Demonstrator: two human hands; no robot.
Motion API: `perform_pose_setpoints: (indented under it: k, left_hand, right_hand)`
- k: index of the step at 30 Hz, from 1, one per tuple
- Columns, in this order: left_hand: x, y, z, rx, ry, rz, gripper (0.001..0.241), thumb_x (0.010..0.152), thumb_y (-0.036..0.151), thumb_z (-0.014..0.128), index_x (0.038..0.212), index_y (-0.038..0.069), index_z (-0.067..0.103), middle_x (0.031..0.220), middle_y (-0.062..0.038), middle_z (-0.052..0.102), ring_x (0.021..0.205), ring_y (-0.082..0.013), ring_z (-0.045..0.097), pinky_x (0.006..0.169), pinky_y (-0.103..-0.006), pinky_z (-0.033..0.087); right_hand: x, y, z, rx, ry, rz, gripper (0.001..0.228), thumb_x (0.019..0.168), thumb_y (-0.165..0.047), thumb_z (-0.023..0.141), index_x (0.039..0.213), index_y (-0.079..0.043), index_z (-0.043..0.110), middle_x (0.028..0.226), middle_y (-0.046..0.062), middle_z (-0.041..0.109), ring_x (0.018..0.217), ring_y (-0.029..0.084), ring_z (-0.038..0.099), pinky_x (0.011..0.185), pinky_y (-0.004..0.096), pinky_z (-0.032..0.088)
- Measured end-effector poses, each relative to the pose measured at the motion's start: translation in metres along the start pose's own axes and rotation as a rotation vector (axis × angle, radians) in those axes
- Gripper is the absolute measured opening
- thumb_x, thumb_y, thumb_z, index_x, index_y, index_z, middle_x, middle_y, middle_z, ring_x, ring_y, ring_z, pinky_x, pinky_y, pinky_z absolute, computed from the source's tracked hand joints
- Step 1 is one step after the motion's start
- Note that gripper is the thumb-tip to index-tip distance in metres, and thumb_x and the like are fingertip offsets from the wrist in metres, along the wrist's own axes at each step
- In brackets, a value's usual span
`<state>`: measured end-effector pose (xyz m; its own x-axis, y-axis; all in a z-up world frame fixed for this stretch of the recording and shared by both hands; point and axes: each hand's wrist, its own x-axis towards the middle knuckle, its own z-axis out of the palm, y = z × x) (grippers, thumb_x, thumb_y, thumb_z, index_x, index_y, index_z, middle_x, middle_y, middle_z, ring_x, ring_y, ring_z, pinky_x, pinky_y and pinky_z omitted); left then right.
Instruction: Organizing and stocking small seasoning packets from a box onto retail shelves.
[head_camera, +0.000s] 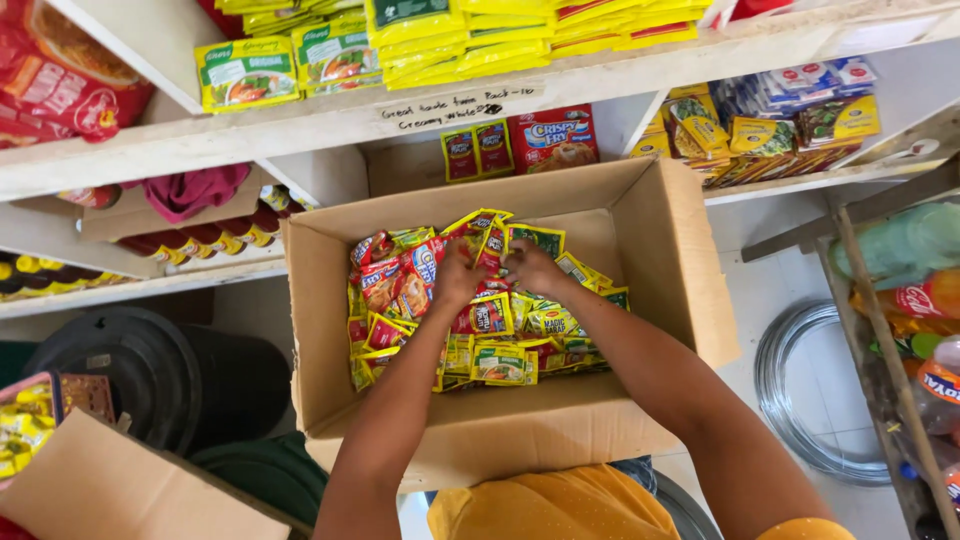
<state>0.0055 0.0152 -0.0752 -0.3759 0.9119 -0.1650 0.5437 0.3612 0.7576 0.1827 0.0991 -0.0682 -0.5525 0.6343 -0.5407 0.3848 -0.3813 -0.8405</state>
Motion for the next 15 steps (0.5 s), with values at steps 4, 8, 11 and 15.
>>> perform_pose_setpoints:
  k: [4, 8, 11, 15]
  left_hand:
    - [0.006, -0.013, 0.016, -0.425, -0.146, -0.063, 0.055, 0.081, 0.008, 0.082, 0.130, 0.007, 0.057, 0.109, -0.009, 0.071, 0.104, -0.0303, 0.070, 0.086, -0.0425, 0.058]
    - [-0.014, 0.022, -0.009, -0.943, -0.511, -0.291, 0.048, 0.088, 0.004, 0.070, 0.133, 0.009, 0.054, 0.118, -0.005, 0.067, 0.110, -0.0212, 0.070, 0.090, -0.0402, 0.059]
    - [-0.019, 0.033, -0.017, -0.951, -0.518, -0.368, 0.045, 0.092, 0.005, 0.070, 0.134, 0.010, 0.053, 0.119, -0.007, 0.066, 0.109, -0.0213, 0.068, 0.089, -0.0381, 0.057]
    - [-0.017, 0.024, -0.014, -0.949, -0.469, -0.300, 0.052, 0.087, 0.001, 0.066, 0.135, 0.016, 0.052, 0.116, -0.004, 0.065, 0.102, -0.0179, 0.066, 0.083, -0.0364, 0.059]
  right_hand:
    - [-0.009, -0.017, 0.000, 0.079, 0.094, 0.079, 0.048, 0.100, -0.034, 0.062, 0.138, -0.008, 0.046, 0.109, 0.010, 0.068, 0.088, 0.021, 0.069, 0.072, 0.038, 0.059]
    - [-0.013, -0.021, 0.005, 0.160, 0.142, 0.027, 0.054, 0.097, -0.036, 0.064, 0.137, -0.003, 0.048, 0.113, 0.011, 0.067, 0.091, 0.020, 0.068, 0.071, 0.041, 0.059]
    - [-0.017, -0.021, 0.008, 0.043, 0.193, -0.234, 0.066, 0.094, -0.031, 0.067, 0.144, -0.002, 0.034, 0.114, 0.015, 0.067, 0.092, 0.025, 0.070, 0.075, 0.043, 0.059]
    - [-0.035, -0.041, 0.011, -0.391, 0.274, -0.863, 0.059, 0.101, -0.028, 0.066, 0.141, 0.009, 0.041, 0.123, 0.024, 0.063, 0.105, 0.035, 0.068, 0.089, 0.044, 0.052]
